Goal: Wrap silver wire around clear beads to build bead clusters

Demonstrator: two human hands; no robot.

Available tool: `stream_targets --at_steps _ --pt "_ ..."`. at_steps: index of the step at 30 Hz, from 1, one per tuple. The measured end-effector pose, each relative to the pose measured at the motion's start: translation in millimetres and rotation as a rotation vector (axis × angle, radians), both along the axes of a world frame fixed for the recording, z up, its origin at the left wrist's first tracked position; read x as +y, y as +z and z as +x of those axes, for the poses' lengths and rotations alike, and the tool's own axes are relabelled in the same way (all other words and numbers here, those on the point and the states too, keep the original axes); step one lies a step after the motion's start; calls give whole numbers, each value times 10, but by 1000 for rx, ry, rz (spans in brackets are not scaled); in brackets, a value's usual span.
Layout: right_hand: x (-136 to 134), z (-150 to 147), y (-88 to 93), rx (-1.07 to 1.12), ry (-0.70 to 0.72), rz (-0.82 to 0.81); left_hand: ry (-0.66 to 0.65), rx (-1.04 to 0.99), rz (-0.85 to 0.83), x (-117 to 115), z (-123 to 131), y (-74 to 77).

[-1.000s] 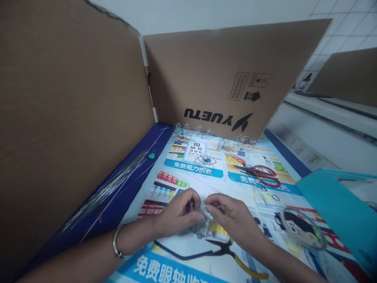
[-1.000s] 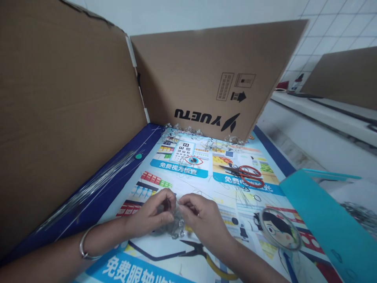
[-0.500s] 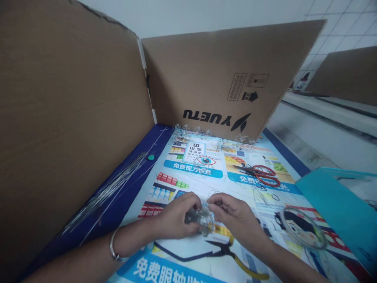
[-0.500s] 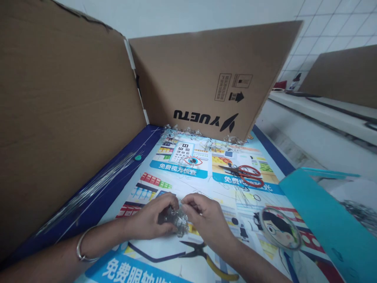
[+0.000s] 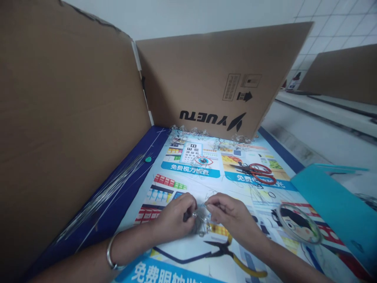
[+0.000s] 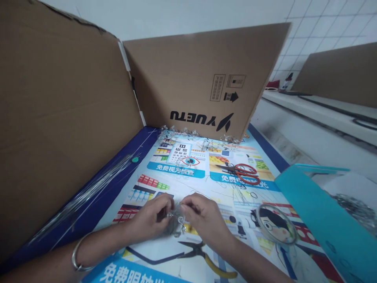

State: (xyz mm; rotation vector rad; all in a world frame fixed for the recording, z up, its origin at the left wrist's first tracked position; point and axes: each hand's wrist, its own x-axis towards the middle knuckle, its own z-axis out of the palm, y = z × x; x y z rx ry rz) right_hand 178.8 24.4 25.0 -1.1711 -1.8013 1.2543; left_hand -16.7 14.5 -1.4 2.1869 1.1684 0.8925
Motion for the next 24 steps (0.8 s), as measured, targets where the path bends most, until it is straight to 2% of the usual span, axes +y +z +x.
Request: stream_targets --at_steps 9,24 --pt "-15 -7 17 -17 -2 -27 43 38 -13 -9 21 -38" --pt "-29 -24 2 -43 -15 26 71 66 -48 -30 29 9"
